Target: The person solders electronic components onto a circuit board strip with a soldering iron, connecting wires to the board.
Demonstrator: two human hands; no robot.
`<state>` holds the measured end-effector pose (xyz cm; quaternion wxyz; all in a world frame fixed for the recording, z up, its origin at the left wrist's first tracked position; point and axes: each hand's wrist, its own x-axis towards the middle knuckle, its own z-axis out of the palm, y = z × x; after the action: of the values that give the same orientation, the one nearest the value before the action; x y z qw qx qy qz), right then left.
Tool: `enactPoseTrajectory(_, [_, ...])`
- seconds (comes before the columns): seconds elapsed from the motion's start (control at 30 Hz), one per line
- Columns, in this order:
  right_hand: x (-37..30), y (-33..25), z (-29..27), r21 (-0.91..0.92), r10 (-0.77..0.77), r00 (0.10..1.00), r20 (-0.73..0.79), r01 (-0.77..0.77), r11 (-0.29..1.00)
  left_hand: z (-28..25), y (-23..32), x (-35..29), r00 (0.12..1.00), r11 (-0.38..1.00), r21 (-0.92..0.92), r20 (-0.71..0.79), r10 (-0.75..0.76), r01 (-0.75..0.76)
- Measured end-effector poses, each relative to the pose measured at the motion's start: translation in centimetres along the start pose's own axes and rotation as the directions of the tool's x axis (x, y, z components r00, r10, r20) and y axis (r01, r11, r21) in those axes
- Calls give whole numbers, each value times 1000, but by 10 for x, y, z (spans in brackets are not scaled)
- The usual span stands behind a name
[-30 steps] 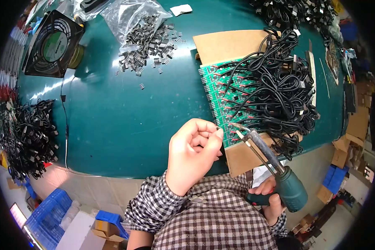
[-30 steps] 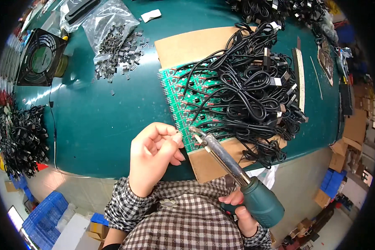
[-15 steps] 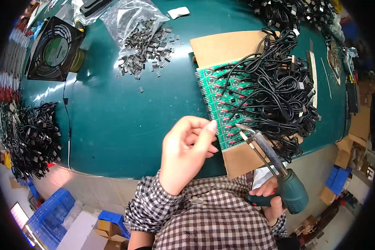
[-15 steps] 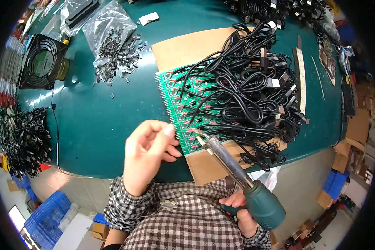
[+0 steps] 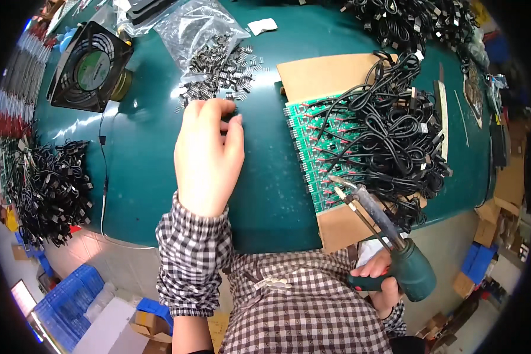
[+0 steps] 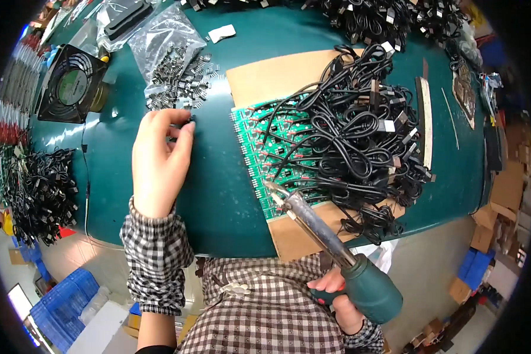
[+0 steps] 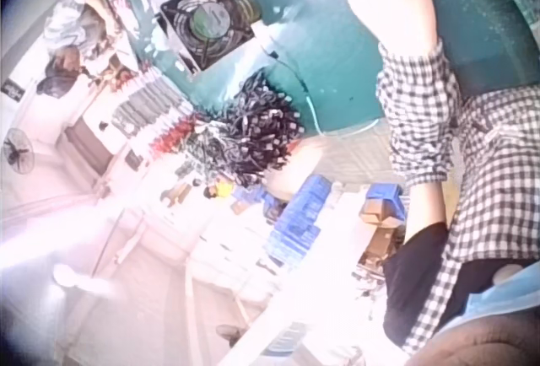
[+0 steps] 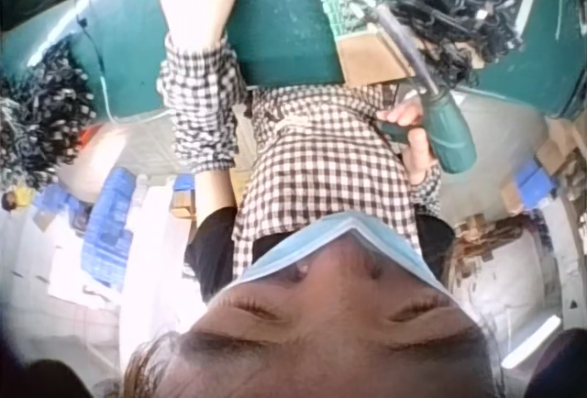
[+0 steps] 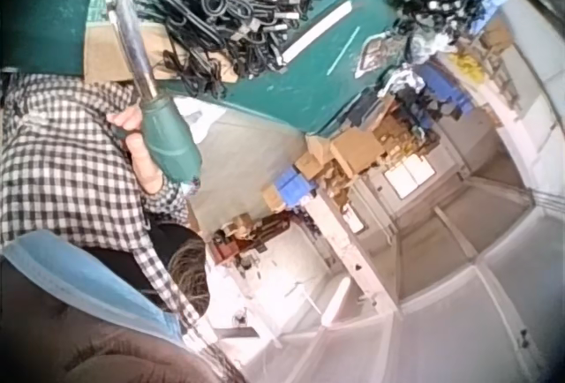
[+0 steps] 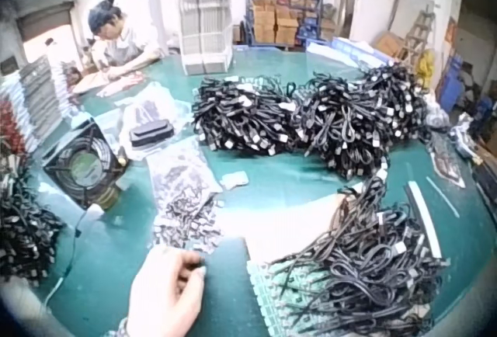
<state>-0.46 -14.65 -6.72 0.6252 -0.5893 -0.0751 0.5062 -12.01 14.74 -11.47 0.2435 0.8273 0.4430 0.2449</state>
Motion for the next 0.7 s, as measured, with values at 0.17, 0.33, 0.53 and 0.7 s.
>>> enactPoseTrajectory(0.17, [2,-2,-3,-21,-35,999,-19,34,999,8,3,0,998,997,-60,-32,-58,56])
enactPoseTrajectory(0.33, [3,-2,-3,-17,-72,997,-22,72,997,3,1,-4,991,968,-215,-12,-133,127])
enactPoseTrajectory(0.53, [-5,-4,-4,-80,7,998,-62,-12,997,-2,44,-58,844,557,-636,439,-308,534])
enactPoseTrajectory(0.7, [-9,-3,2,-99,3,998,-63,-9,995,14,55,-80,741,291,-682,611,-278,671])
